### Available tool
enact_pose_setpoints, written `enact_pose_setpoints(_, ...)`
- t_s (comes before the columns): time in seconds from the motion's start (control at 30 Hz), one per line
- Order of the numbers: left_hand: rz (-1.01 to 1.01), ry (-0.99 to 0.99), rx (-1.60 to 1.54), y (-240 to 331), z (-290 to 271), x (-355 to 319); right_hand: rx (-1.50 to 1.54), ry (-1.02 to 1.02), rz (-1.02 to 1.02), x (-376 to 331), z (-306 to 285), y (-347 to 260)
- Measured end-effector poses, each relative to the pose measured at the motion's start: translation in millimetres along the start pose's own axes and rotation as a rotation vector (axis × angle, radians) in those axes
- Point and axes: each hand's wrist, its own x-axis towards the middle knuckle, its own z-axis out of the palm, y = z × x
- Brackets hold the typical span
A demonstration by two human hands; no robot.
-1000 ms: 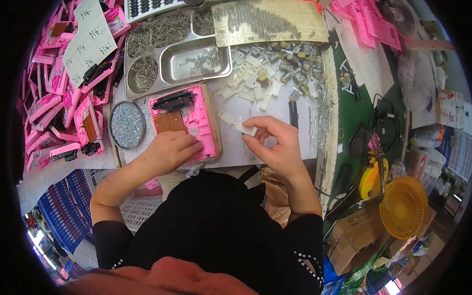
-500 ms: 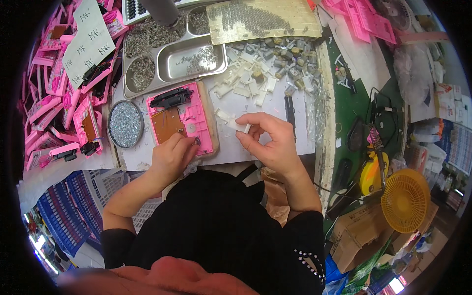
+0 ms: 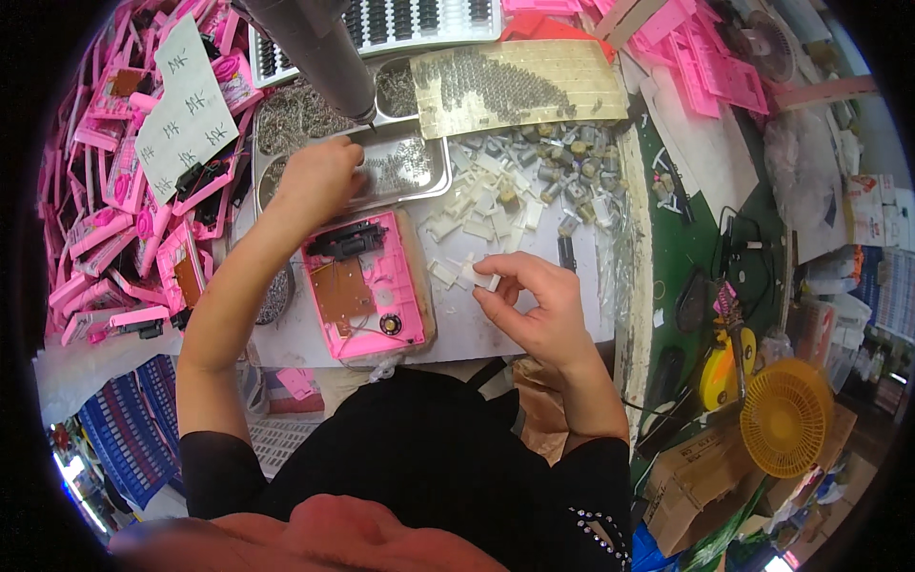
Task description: Assembling the internal components of a pink plastic toy, including securing electronic boards with an electric screwdriver and soldering wires.
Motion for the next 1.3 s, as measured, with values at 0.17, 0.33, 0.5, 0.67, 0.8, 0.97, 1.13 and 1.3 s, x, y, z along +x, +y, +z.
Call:
enact_pose_setpoints(0.17, 0.021, 0.012, -0.085, -13, 16, 12, -0.006, 0.024, 0.006, -2, -5, 8)
enact_pose_setpoints(0.33, -0.127, 0.133, -0.706, -19, -22, -5, 0.019, 0.02, 0.048, 7, -4, 4)
enact_pose_setpoints(0.5, -0.242, -0.012, -1.904, 24, -34, -98, 0.004, 0.004, -0.324, 16, 29, -22)
enact_pose_setpoints(0.67, -0.314, -0.013, -2.386, 57, 0, -151, 0.002, -0.107, -0.403, 5, 56, -25)
enact_pose_setpoints(0.8, -0.339, 0.025, -2.413, 69, 15, -175, -0.137, -0.174, -0.494, 1, 67, -31)
enact_pose_setpoints(0.97, -0.308, -0.016, -2.15, 86, 15, -204, -0.074, -0.28, -0.459, -24, 76, -18)
enact_pose_setpoints(1.13, -0.021, 0.143, -1.104, 76, -5, -210, 0.685, -0.23, 0.392, -55, 63, 21)
enact_pose_setpoints(1.3, 0.048, 0.382, -0.512, 74, 12, -156, 0.671, -0.139, 0.277, -26, 41, 27)
